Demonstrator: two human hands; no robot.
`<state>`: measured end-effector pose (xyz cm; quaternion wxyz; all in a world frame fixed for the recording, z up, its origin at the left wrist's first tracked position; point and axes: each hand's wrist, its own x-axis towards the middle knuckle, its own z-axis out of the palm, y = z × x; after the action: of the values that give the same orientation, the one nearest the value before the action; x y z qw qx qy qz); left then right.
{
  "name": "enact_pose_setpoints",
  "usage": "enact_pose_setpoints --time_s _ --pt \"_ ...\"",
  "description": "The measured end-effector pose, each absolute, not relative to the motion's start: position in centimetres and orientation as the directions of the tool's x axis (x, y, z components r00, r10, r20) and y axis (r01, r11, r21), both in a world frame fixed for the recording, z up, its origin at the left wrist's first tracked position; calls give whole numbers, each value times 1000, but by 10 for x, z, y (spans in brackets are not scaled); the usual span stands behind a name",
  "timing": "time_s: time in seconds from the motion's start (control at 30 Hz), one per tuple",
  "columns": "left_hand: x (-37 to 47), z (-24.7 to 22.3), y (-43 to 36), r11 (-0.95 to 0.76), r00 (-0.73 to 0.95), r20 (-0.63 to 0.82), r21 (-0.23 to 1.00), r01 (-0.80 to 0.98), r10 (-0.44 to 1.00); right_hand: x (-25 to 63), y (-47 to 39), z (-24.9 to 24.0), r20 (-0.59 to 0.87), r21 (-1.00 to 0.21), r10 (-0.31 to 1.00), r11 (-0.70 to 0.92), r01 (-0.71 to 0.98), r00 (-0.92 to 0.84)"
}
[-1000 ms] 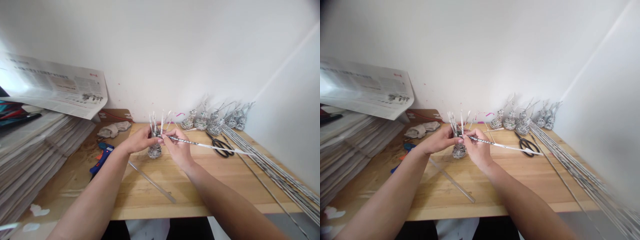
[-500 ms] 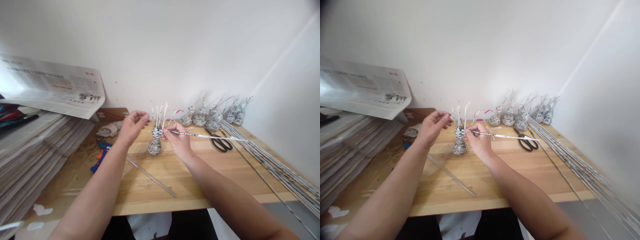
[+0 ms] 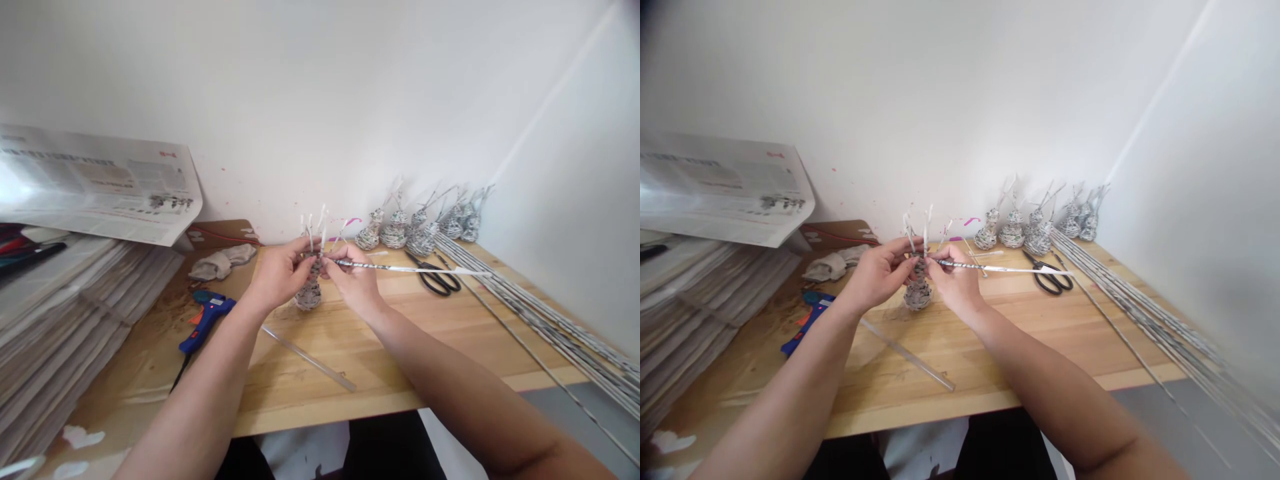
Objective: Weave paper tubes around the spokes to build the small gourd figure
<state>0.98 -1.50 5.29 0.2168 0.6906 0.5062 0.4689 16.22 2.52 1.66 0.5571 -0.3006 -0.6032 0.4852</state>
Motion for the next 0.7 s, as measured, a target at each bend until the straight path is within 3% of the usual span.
enact_pose_setpoints --time_s 0.13,0.23,0.33,0.53,0.7 --pt "10 55 -16 -413 -33 564 641 647 825 162 23 16 388 -918 899 357 -174 -202" --pt "7 54 -14 -411 -96 576 680 607 812 162 23 16 386 -919 900 358 -164 -201" --pt "6 51 -13 -388 -46 502 720 576 864 162 24 16 387 -918 901 357 -172 -197" --pt "13 50 -15 -401 62 559 509 761 827 163 28 16 376 -921 908 344 -182 -185" --pt "14 54 -18 -386 99 568 411 826 817 162 27 12 393 -918 901 375 -127 -183"
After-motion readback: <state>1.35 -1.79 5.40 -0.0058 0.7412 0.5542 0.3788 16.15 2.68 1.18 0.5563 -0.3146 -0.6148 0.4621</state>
